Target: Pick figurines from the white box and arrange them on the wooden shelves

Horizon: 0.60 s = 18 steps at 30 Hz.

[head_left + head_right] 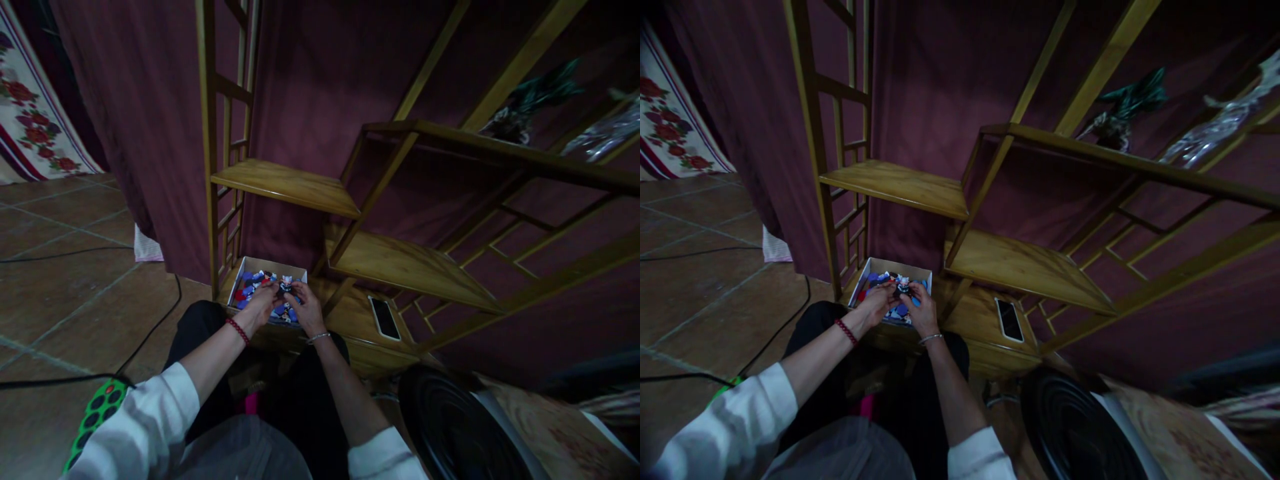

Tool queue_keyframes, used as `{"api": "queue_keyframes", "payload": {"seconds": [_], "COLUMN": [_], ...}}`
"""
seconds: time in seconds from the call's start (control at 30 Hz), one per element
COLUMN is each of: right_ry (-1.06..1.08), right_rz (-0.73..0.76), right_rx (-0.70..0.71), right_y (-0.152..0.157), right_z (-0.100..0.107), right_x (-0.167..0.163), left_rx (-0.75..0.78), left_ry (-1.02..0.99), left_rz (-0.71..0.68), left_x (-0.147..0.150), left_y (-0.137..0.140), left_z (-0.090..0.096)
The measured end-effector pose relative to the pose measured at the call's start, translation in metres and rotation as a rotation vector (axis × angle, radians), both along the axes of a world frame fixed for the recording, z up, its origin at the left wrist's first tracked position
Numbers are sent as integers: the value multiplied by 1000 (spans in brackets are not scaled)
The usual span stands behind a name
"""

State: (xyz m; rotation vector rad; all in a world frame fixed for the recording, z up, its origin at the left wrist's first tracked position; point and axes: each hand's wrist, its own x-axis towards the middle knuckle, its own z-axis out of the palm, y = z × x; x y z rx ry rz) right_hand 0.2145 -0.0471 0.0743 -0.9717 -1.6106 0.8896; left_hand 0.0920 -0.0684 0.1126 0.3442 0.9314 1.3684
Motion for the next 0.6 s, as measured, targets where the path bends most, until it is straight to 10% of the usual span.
{"api": "queue_keyframes", "payload": {"seconds": [0.6], "right_ry": [20], "right_rz": [-26], "right_rx": [-25], "right_y": [-16], "right_z": [18], "right_x": [4], "left_rx": [-13], "left_ry": [-9], "left_rz": [-7], "left_x": [7], "left_y": [-15], "left_z": [24]}}
